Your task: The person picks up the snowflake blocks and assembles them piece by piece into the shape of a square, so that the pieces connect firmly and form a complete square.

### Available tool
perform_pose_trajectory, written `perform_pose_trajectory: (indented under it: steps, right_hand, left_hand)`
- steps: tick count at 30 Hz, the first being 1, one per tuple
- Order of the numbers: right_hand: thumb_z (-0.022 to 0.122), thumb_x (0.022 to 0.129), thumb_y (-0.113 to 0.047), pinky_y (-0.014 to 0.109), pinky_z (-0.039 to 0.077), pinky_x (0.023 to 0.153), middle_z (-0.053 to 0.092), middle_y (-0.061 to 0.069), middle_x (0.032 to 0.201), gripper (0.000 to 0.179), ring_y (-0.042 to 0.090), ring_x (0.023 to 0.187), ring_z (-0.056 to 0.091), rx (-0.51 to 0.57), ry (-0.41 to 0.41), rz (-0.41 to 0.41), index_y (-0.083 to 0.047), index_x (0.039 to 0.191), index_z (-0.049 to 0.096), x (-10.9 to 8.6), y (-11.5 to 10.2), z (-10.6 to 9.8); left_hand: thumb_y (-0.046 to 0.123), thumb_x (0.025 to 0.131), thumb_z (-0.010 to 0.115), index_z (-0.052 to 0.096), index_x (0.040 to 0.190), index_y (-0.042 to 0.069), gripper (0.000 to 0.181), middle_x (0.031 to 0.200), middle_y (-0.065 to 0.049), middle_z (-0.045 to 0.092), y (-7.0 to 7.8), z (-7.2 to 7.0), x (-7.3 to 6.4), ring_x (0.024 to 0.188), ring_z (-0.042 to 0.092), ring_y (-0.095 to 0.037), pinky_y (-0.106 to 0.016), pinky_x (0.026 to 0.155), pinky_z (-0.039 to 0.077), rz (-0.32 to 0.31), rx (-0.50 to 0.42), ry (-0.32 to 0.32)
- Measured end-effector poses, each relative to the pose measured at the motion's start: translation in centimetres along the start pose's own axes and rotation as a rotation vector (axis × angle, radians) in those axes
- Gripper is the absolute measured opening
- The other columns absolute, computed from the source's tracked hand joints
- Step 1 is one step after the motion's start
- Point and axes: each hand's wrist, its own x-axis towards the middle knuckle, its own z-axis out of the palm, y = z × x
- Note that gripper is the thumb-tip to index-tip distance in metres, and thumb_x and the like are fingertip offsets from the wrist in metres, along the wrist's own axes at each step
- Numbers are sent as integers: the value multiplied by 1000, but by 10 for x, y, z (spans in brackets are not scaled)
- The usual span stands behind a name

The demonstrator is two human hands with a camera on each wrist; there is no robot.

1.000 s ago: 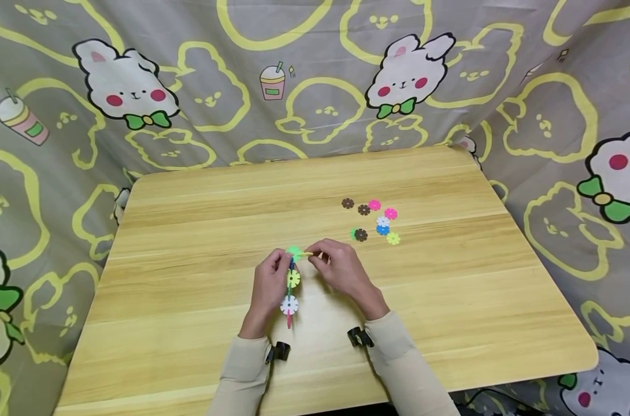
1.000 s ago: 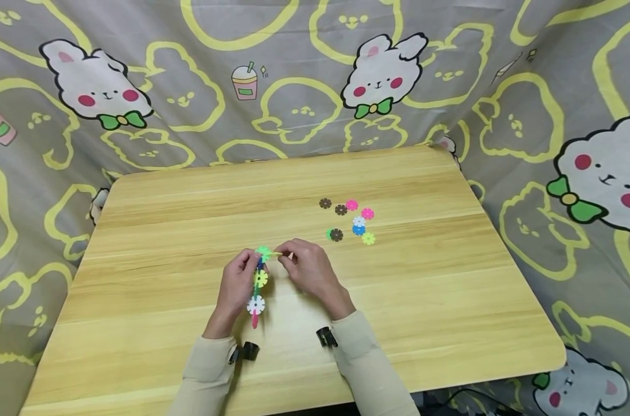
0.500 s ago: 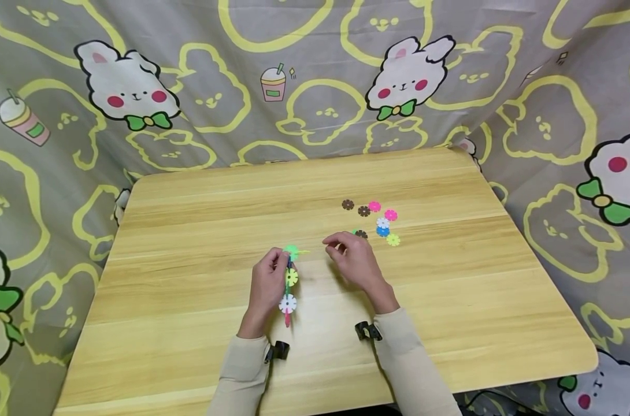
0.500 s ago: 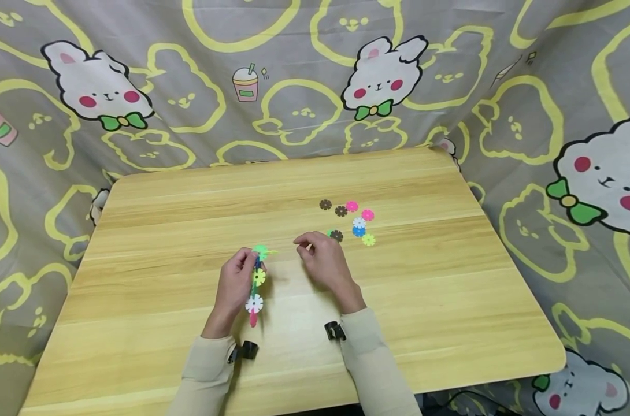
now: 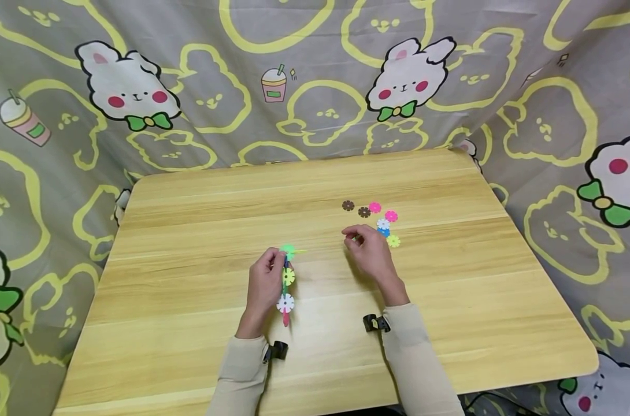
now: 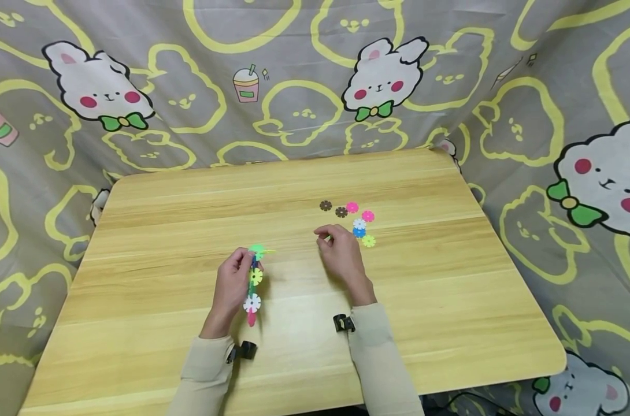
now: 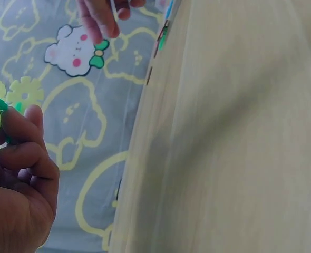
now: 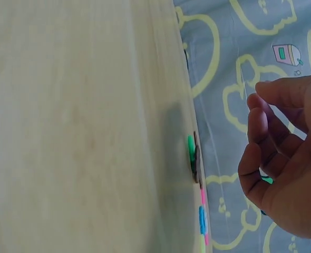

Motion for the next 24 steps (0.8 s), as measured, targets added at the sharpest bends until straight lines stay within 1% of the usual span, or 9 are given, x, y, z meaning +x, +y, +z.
perform_pose_trajectory:
  steps: [10,13,18,21,24]
  right_hand:
    - [68,88,-7,30,50,71,66,7,96,22,20,81,59,4,-19,73,-7,109,70,4,8,-4]
    - [67,88,-8,32,50,73,64,8,100,24,21,83,59,-11,-25,117,-8,112,70,6,11,-6]
    - [65,90,-13,35,49,78,57,8,114,30,22,92,57,-54,-63,233,-14,120,67,8,16,-9]
    - [65,91,-14,37,49,82,53,8,124,35,24,99,56,-78,-95,271,-15,126,64,9,20,-10]
    - [64,91,-14,40,50,86,50,9,131,38,27,105,57,-92,-111,274,-13,129,61,11,22,-11]
  left_hand:
    - [26,102,48,64,89,8,27,77,-10,66,0,-2,0,58,54,-12,-19,49,40,-1,-1,5]
    - [26,102,48,64,90,8,27,77,-9,66,0,-3,0,58,53,-12,-19,49,40,-5,1,5]
    - [27,102,49,63,87,8,28,76,-10,66,-2,-2,1,58,53,-12,-19,49,39,-2,5,7]
    - [27,102,49,63,86,8,29,76,-11,67,-2,-2,1,59,54,-11,-19,50,40,3,3,8]
    - [28,102,49,63,86,8,29,76,-11,67,-2,-2,1,59,55,-11,-18,50,40,6,0,9]
